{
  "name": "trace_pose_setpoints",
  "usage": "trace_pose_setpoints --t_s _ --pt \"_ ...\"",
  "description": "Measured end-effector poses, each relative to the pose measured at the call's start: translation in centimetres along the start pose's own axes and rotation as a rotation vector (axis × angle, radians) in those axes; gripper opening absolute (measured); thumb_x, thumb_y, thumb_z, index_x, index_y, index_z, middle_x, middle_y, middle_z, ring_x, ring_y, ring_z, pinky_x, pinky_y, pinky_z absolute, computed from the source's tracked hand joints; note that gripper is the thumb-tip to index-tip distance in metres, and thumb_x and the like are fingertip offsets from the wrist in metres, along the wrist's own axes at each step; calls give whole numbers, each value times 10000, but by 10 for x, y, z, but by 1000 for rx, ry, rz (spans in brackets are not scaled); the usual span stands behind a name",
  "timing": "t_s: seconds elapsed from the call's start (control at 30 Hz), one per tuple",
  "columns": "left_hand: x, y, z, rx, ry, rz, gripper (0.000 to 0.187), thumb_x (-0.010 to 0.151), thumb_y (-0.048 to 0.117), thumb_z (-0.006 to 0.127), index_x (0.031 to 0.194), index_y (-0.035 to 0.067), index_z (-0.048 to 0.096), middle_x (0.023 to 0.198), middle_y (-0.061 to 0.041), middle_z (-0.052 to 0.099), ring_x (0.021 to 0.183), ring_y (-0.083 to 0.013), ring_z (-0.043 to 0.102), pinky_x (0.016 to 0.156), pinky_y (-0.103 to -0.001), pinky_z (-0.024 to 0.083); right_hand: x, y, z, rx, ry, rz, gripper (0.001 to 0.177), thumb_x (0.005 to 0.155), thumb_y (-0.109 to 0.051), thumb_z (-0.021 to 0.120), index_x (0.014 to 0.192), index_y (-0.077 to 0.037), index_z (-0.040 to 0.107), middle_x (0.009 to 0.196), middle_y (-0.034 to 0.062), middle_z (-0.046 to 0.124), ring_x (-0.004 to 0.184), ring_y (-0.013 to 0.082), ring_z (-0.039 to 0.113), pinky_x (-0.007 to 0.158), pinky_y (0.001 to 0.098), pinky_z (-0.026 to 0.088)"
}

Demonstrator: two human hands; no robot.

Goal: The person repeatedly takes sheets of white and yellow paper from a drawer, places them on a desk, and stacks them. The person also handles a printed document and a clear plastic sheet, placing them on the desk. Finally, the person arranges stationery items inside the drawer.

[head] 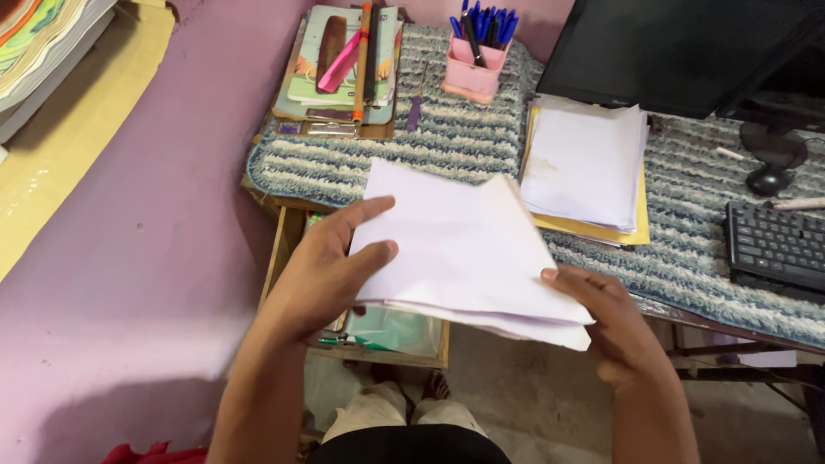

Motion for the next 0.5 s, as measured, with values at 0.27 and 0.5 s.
trace_pose_setpoints --t_s 0.27,0.5 --pt "44 10 18 56 -32 177 624 855 85 660 1460 39 511 1496 -155 567 1425 -223 479 1166 -349 328 11 -44 7 51 39 -150 352 911 -180 685 1186 35 735 1041 90 759 917 154 678 810 308 520" --pt "79 -13 29 13 -60 163 710 839 2 683 1507 107 466 1480 -169 551 1409 -270 461 1158 -392 334 43 -38 5 34 114 -193 320 943 -169 672 1201 12 727 1045 54 745 954 128 652 860 296 502"
Point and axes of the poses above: each hand's wrist, its own x-axis towards the middle knuckle, its own z-axis out of the palm, y = z × x, the point moved 8 cm from there along x, towards the middle knuckle
